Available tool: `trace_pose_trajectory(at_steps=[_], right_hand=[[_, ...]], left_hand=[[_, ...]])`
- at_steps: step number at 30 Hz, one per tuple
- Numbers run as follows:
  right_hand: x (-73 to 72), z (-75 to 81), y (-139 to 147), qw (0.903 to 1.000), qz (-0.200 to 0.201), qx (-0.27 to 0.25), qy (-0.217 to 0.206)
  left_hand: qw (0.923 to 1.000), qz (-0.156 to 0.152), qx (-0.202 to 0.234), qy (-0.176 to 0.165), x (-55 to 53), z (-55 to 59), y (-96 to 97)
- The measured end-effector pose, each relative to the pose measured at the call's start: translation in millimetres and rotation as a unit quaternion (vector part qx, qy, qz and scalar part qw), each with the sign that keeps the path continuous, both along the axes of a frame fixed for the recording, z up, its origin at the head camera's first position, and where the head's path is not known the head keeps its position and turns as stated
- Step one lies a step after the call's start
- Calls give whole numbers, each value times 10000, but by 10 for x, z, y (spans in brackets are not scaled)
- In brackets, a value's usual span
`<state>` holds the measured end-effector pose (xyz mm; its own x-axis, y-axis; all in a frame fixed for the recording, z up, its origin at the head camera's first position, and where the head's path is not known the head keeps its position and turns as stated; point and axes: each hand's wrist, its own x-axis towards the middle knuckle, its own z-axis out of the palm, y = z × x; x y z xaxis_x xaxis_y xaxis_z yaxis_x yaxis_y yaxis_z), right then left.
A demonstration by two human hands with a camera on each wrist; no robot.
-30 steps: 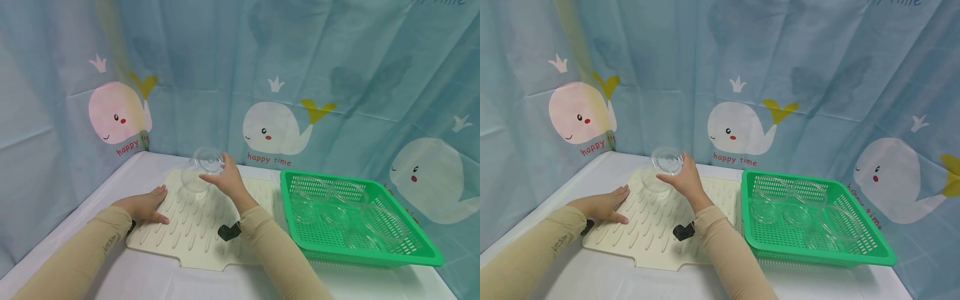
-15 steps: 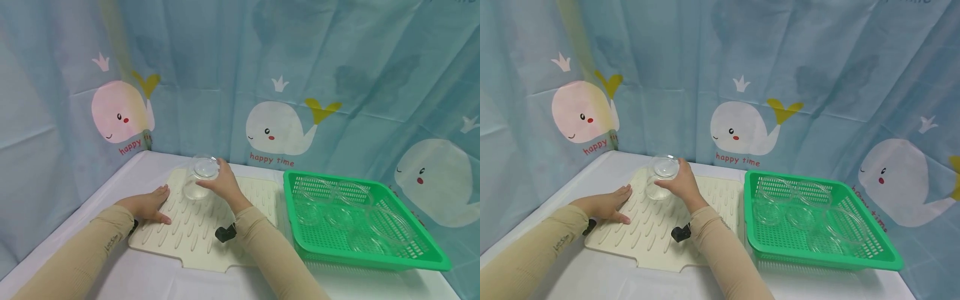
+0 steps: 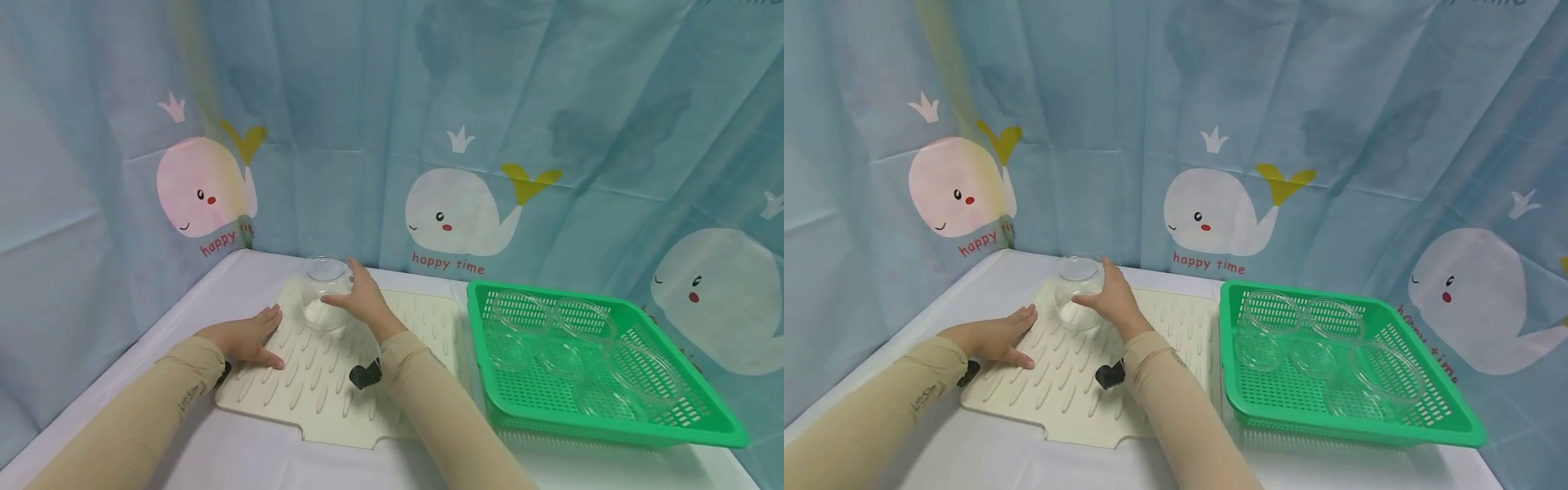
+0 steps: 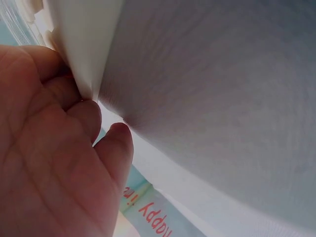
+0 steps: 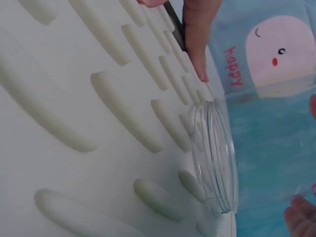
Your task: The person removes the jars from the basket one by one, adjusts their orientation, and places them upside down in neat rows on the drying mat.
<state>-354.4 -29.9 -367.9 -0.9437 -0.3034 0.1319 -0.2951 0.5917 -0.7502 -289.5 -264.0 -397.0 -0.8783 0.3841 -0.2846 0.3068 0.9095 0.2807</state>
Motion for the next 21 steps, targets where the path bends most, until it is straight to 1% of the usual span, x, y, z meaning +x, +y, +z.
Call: trace_pose_trajectory(at_steps=[6, 10, 14, 18, 21], right_hand=[[3, 24, 2, 9999, 64, 156, -1], [21, 99, 25, 9993, 126, 336, 81], [42, 254, 82, 9990, 107, 416, 130], [51, 458, 185, 9996, 79, 288, 8], [34, 616, 293, 9998, 80, 156, -43]], left_hand=[[10000, 12, -78, -3, -16, 3, 8], [10000, -7, -83, 2, -8, 12, 17], [9999, 22, -158, 21, -13, 7, 17], [9998, 72, -187, 3, -28, -8, 19], [9999, 44, -150, -7, -25, -10, 23]])
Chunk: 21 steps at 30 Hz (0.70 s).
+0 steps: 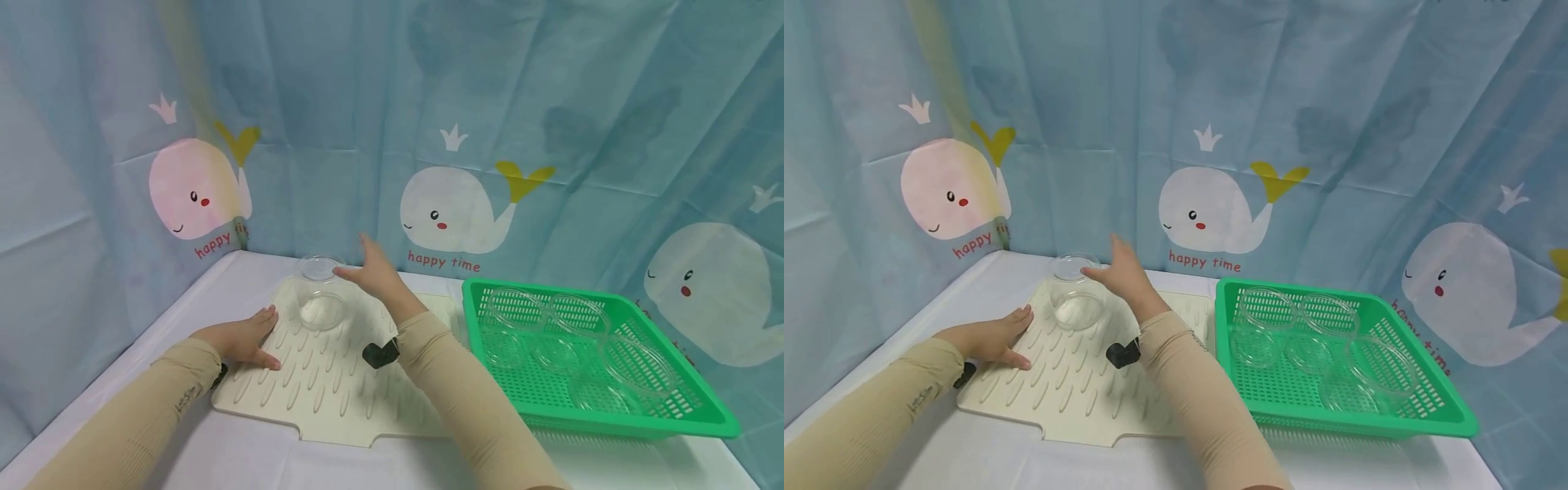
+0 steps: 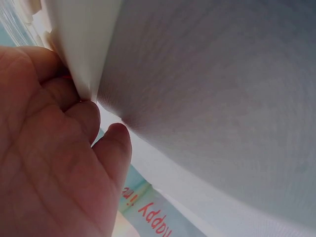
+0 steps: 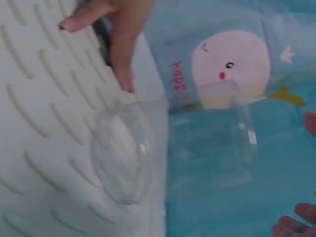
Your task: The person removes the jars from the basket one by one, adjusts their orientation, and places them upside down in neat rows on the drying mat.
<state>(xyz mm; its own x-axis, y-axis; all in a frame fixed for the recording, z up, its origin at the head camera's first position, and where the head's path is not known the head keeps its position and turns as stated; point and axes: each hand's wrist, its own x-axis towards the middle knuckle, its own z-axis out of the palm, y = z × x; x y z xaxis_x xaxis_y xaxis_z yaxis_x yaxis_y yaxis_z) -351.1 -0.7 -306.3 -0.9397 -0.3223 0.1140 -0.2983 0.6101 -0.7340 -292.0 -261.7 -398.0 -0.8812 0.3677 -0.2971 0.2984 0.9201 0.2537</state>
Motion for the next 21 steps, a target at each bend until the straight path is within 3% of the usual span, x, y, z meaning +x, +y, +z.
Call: trace_pose_trajectory(at_steps=[11, 21], right_hand=[[36, 577, 589, 9985, 1, -213, 499], [231, 806, 1326, 9967, 70, -310, 753]], left_hand=[[10000, 17, 90, 20, -4, -6, -19], [9999, 32, 133, -16, -5, -17, -25]])
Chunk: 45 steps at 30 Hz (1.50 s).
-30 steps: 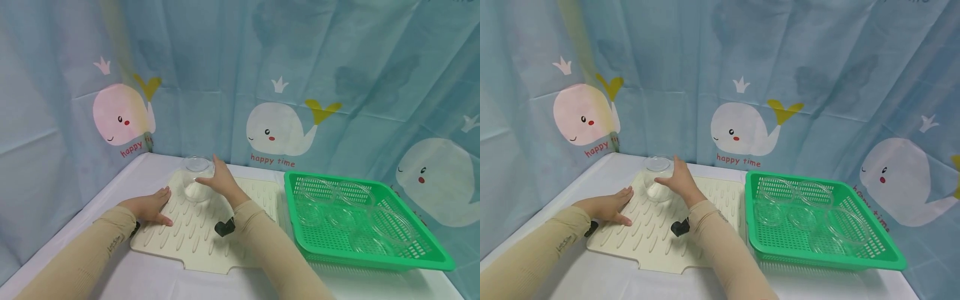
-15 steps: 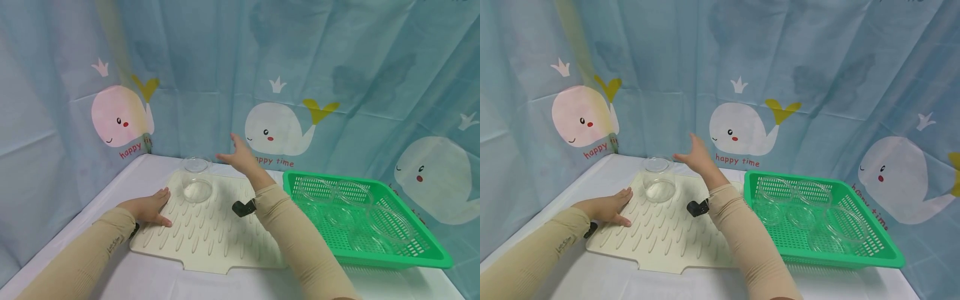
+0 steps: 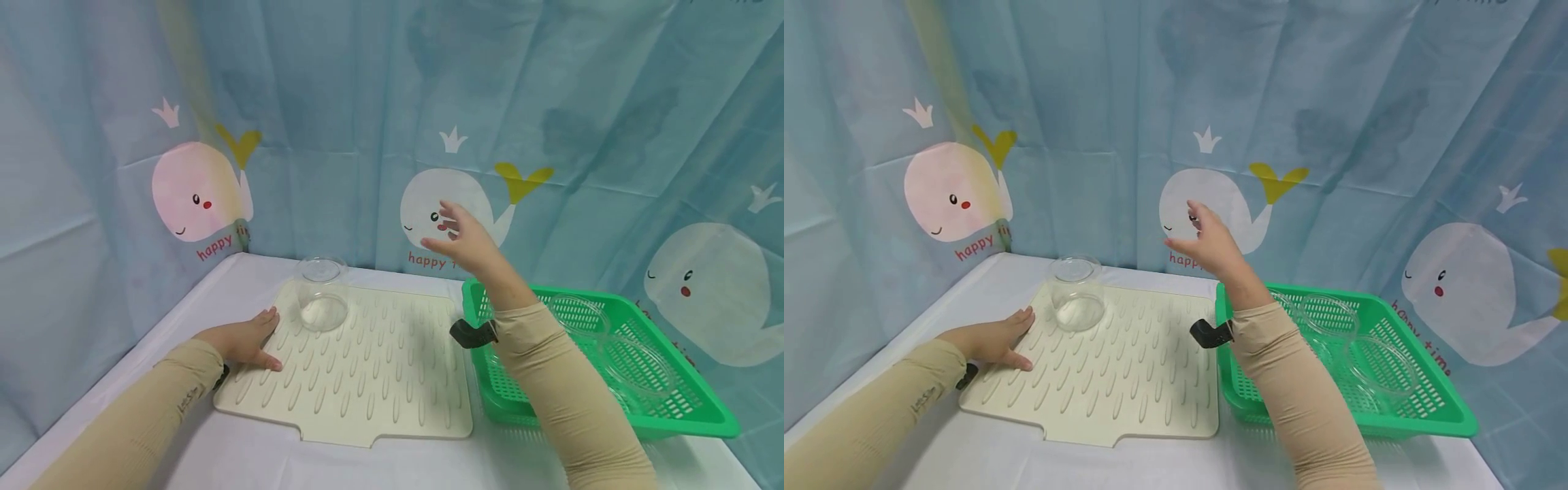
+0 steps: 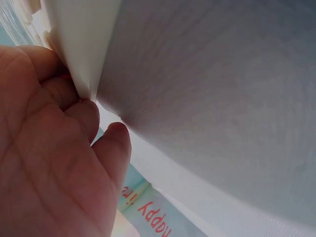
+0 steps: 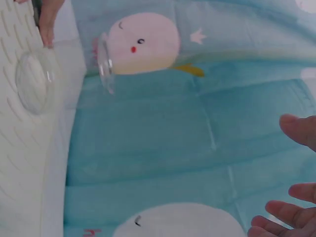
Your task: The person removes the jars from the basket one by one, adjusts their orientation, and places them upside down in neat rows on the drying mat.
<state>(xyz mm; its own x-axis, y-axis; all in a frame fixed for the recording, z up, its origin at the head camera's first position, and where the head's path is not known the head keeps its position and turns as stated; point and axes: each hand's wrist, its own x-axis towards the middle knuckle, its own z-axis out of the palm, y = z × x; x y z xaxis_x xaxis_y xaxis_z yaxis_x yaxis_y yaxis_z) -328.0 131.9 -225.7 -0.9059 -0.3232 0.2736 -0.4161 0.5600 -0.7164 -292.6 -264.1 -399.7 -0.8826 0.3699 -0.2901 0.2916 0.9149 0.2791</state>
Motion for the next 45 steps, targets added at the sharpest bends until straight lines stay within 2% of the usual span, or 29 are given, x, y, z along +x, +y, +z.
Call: trace_pose_trajectory(at_steps=[7, 13, 19, 27, 34, 45], right_hand=[[123, 46, 516, 9990, -389, 146, -164], [195, -31, 925, 9962, -691, 433, -313], [292, -133, 1244, 9935, -740, 700, -506], [400, -315, 1452, 9889, -717, 1141, -620], [429, -481, 1562, 9884, -660, 1139, -763], [409, -566, 1689, 9863, -525, 1178, -1032]], left_hand=[[10000, 65, -26, -37, -7, -33, 2], [10000, 65, -49, -36, -13, -32, -1], [10000, 74, 15, -57, 24, 19, 17], [9999, 83, 42, -96, 35, 19, 21], [9999, 116, 58, -105, 25, -2, 27], [9998, 151, 59, -96, 10, -30, 17]])
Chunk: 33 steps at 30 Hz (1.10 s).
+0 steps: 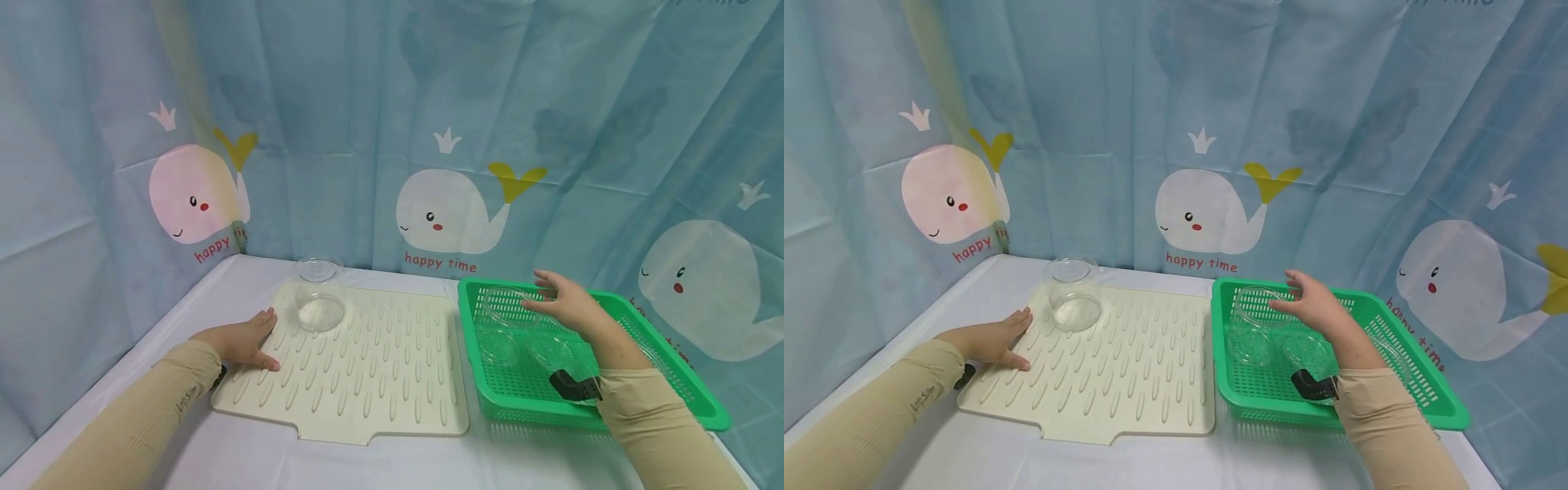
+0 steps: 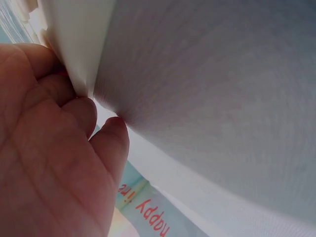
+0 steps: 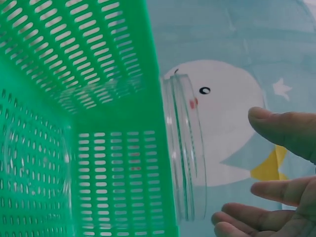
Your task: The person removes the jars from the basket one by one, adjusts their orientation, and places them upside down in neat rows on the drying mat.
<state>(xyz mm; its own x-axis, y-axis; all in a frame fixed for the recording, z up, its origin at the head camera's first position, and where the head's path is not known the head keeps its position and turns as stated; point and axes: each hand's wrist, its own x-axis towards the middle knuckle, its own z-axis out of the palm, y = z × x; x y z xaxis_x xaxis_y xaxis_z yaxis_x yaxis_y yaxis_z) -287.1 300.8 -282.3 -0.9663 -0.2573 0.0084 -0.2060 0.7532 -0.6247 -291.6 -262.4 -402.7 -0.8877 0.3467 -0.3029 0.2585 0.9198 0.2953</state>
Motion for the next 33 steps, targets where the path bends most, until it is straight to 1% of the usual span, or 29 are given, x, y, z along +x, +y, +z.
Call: trace_pose_trajectory(at_steps=[4, 9, 14, 23, 28, 33], right_hand=[[-7, -22, 2, 9998, 69, 65, -174], [-11, -32, -3, 9993, 132, 18, -351], [-14, -32, 10, 9992, 208, -27, -328], [1, -29, 10, 9985, 378, -193, -358], [4, -41, 13, 9980, 521, -228, -265], [1, -56, 28, 9970, 675, -292, -241]], left_hand=[[10000, 24, -9, 8, -1, 2, 2], [10000, 18, -26, 8, -1, 8, 6], [10000, 10, -35, 33, 6, 21, 9], [9998, -157, 70, 53, 3, 25, -9], [9999, -116, 85, 4, 9, 20, -9], [9998, -128, 125, 26, 21, 15, -10]])
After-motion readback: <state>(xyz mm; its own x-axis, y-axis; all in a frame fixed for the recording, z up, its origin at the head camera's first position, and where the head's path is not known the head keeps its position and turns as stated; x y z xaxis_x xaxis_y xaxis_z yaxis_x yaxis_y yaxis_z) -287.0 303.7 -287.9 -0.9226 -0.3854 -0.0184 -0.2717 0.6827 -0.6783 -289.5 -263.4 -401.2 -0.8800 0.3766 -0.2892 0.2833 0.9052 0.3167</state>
